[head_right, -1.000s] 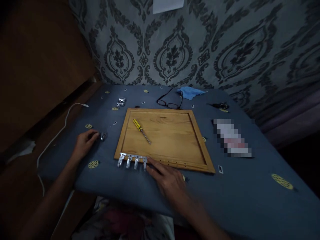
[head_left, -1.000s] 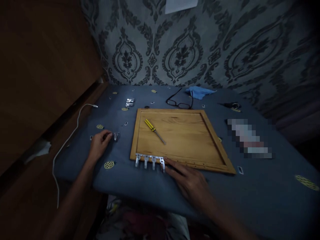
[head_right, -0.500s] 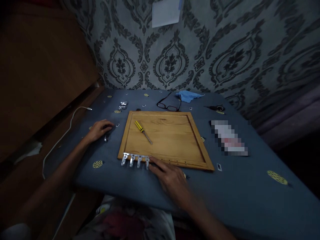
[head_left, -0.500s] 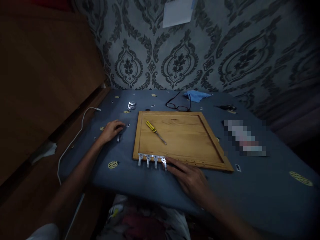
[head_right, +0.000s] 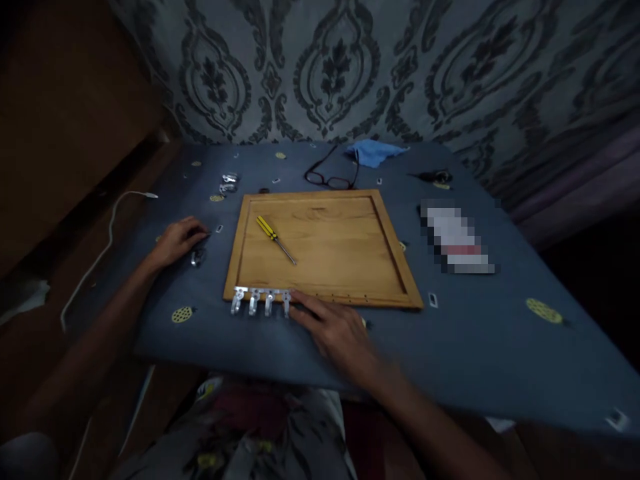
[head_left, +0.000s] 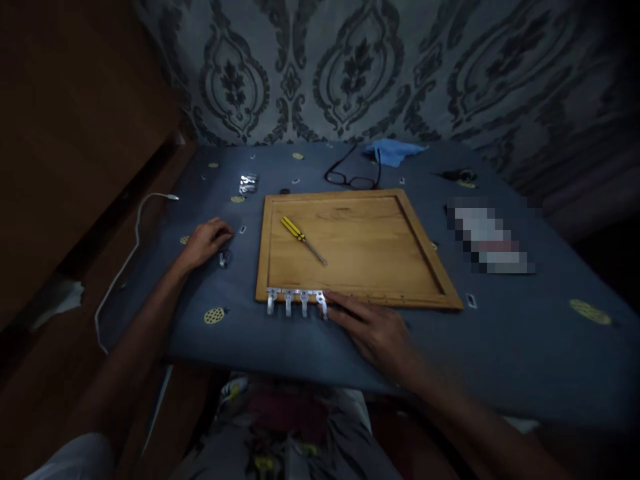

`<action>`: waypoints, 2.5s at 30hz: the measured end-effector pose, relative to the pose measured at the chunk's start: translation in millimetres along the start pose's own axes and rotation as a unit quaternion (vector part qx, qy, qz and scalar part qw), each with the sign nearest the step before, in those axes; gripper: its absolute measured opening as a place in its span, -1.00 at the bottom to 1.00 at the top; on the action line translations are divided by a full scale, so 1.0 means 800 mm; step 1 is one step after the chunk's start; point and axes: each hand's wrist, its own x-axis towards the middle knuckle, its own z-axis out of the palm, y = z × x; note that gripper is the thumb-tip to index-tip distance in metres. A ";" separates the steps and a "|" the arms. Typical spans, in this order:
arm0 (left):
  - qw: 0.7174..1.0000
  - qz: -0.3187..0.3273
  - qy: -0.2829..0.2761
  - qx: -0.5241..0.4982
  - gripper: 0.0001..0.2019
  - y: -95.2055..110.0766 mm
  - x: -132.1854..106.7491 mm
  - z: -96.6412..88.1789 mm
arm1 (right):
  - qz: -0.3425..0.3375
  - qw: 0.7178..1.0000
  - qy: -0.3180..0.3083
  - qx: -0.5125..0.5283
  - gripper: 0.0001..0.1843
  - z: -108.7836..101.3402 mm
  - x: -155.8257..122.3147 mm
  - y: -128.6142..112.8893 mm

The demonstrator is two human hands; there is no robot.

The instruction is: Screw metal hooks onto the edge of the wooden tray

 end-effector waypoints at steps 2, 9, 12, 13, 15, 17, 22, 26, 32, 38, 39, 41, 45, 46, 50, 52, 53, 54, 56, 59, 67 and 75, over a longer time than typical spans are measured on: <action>1.000 0.000 0.008 0.005 -0.81 0.008 -0.003 -0.007 | 0.004 1.000 -0.005 0.005 -0.58 0.000 0.000 -0.001; 0.998 0.062 -0.012 -0.016 -0.74 0.086 -0.017 -0.034 | 0.018 1.000 -0.016 0.014 -0.58 -0.001 0.000 -0.003; 0.992 0.111 -0.052 -0.035 -0.76 0.131 -0.020 -0.022 | 0.017 0.999 -0.023 0.015 -0.57 -0.002 0.001 -0.004; 0.987 0.133 -0.075 -0.046 -0.77 0.143 -0.020 -0.016 | 0.015 1.000 -0.020 0.014 -0.58 -0.003 0.001 -0.004; 0.982 0.150 -0.104 -0.056 -0.79 0.160 -0.019 -0.003 | 0.011 1.000 -0.013 0.013 -0.59 -0.004 0.003 -0.004; 0.977 0.162 -0.125 -0.065 -0.80 0.169 -0.018 0.009 | 0.008 1.000 -0.008 0.011 -0.59 -0.005 0.005 -0.005; 0.974 0.176 -0.144 -0.025 -0.80 0.172 -0.019 0.024 | 0.005 1.000 0.007 0.006 -0.62 -0.006 0.006 -0.005; 0.969 0.186 -0.161 0.030 -0.78 0.175 -0.020 0.028 | 0.005 1.000 0.008 0.002 -0.61 -0.006 0.006 -0.006; 0.970 0.160 -0.180 0.034 -0.80 0.176 -0.017 0.032 | 0.006 1.000 -0.006 -0.003 -0.59 -0.005 0.005 -0.005; 0.973 0.158 -0.168 0.018 -0.83 0.176 -0.015 0.035 | 0.008 1.000 -0.008 0.000 -0.59 -0.006 0.005 -0.006; 0.974 0.155 -0.167 0.022 -0.82 0.177 -0.015 0.035 | 0.007 1.000 -0.011 0.001 -0.59 -0.006 0.005 -0.006; 0.974 0.148 -0.170 0.028 -0.82 0.179 -0.014 0.036 | 0.007 1.000 -0.015 0.001 -0.59 -0.005 0.005 -0.006; 0.974 0.142 -0.177 0.012 -0.83 0.179 -0.013 0.034 | 0.012 1.000 -0.017 -0.004 -0.59 -0.004 0.003 -0.005; 0.974 0.141 -0.177 0.006 -0.82 0.178 -0.013 0.033 | 0.014 1.000 -0.020 -0.004 -0.58 -0.003 0.003 -0.005; 0.974 0.143 -0.178 -0.001 -0.82 0.173 -0.015 0.030 | 0.014 1.000 -0.011 0.003 -0.58 -0.003 0.002 -0.006; 0.974 0.147 -0.173 -0.004 -0.81 0.174 -0.016 0.029 | 0.013 1.000 -0.012 0.004 -0.60 -0.004 0.003 -0.006; 0.974 0.148 -0.172 -0.009 -0.81 0.175 -0.017 0.028 | 0.013 1.000 -0.014 0.004 -0.60 -0.005 0.004 -0.006; 0.974 0.149 -0.171 -0.017 -0.80 0.178 -0.017 0.027 | 0.014 1.000 -0.015 0.004 -0.59 -0.005 0.005 -0.007; 0.972 0.148 -0.179 -0.041 -0.81 0.184 -0.020 0.026 | 0.014 1.000 -0.014 0.004 -0.58 -0.005 0.005 -0.007; 0.964 0.148 -0.205 -0.080 -0.81 0.195 -0.024 0.025 | 0.010 1.000 -0.007 0.003 -0.57 -0.005 0.006 -0.007; 0.940 0.181 -0.259 -0.129 -0.84 0.218 -0.028 0.035 | 0.006 1.000 -0.011 -0.014 -0.64 -0.008 0.007 -0.007; 0.940 0.194 -0.272 -0.068 -0.87 0.227 -0.022 0.036 | 0.009 1.000 -0.016 -0.011 -0.62 -0.005 0.006 -0.007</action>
